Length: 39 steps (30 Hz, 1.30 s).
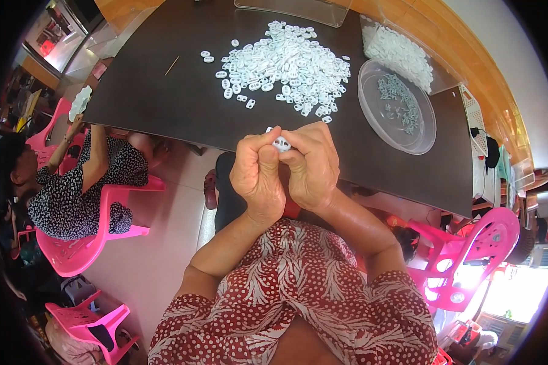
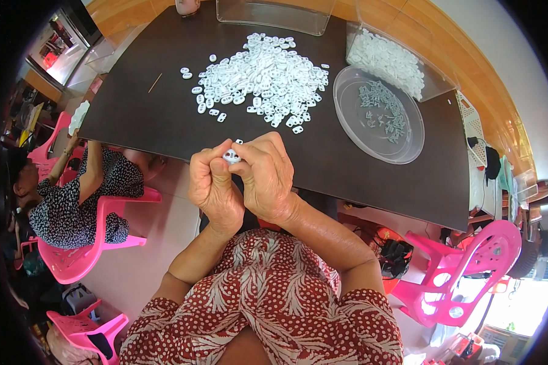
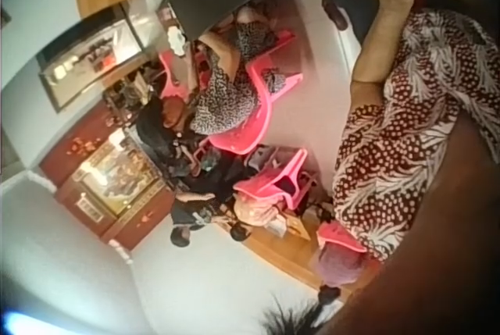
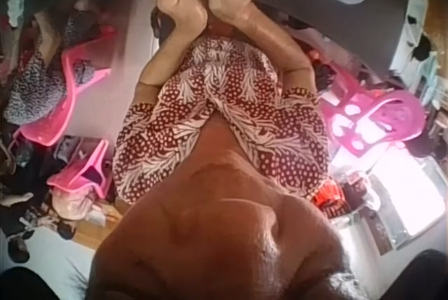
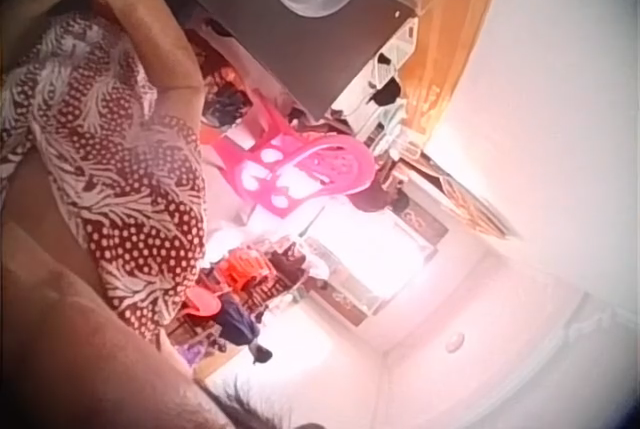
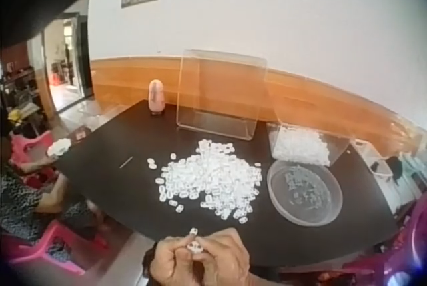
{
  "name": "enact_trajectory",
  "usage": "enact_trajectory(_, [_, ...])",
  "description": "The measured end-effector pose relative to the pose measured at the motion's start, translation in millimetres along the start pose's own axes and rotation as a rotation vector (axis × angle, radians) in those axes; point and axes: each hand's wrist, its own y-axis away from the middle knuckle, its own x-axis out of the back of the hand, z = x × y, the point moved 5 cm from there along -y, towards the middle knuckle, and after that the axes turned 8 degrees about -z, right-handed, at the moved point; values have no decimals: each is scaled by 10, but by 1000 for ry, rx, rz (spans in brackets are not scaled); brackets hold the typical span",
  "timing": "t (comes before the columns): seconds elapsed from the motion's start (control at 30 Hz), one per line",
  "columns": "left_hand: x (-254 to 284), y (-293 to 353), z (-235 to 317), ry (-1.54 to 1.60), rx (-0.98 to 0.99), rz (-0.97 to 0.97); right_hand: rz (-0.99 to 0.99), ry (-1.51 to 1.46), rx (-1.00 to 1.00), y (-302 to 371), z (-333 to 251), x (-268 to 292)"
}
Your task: Manually assembling small white plastic components by inserting metal pins into them at a workstation.
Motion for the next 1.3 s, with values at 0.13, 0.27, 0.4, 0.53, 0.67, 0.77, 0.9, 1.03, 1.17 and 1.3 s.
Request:
enact_trajectory(0.13, [-27,-5,-59,-16,55,0,1,11,-20,38,68,1])
enact_trajectory(0.27, [-63,-21,-81,-55,94,-16,4,31,-59,62,125,-21])
enact_trajectory(0.4, [6,-5,-67,38,160,41,24,19,-65,6,34,-79])
enact_trajectory(0.53, [-5,-5,55,182,186,45,52,-77,-99,-77,-60,-27])
enact_trajectory(0.67, [2,6,78,101,163,65,59,-104,-60,-58,-18,-21])
enact_trajectory(0.77, [-6,15,128,97,90,32,35,-109,-41,-52,-38,-8])
enact_trajectory(0.9, [-14,-11,196,10,2,13,46,-68,14,-69,-81,3])
enact_trajectory(1.03, [-24,-32,150,31,11,22,65,-79,28,-74,-31,-38])
enact_trajectory(1.17, [-49,-67,57,20,14,28,49,-72,-2,-47,71,-60])
enact_trajectory(1.3, [-115,-93,42,-36,21,-5,74,-41,33,-69,91,-5])
